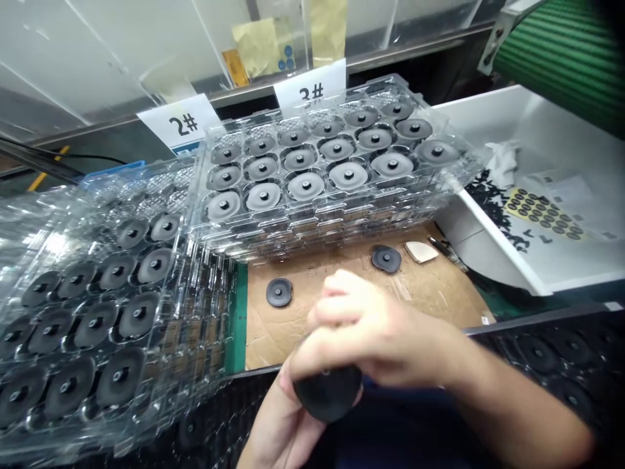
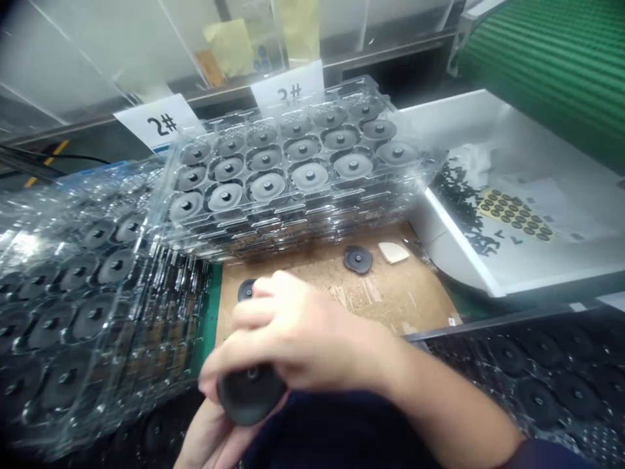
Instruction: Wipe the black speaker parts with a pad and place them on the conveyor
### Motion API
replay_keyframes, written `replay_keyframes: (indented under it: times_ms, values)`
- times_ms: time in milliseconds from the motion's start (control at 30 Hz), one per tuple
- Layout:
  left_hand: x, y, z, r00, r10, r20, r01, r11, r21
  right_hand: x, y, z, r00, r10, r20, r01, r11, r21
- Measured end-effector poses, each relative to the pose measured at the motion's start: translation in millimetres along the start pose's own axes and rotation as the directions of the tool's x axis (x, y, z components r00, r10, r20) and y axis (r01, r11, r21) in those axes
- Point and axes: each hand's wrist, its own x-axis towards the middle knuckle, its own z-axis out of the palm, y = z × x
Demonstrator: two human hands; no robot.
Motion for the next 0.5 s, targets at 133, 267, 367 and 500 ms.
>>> replay_keyframes:
  times_ms: [133,267,367,500]
  values:
    - [-8,5,-3.8,0.992,-0.099,0.079,0.105,0.992,-0.074,-32,26,21,0.893,0.400,-0.208,-0.410,0.912,-0.008]
    - [-4,3,-10.7,0.978,-0.171,0.120,0.184,0.978,-0.100,-89,26,69,0.711,0.690,-0.136,-0.668,0.723,0.173]
    - [2,4,-9.0,0.972,-0.209,0.105,0.219,0.972,-0.090,-117,21,91,0.680,0.731,-0.054,-0.710,0.675,0.200]
    - [6,4,-0.1,0.969,-0.222,0.106,0.227,0.973,-0.044,-114,10,64,0.586,0.799,-0.134,-0.766,0.600,0.232]
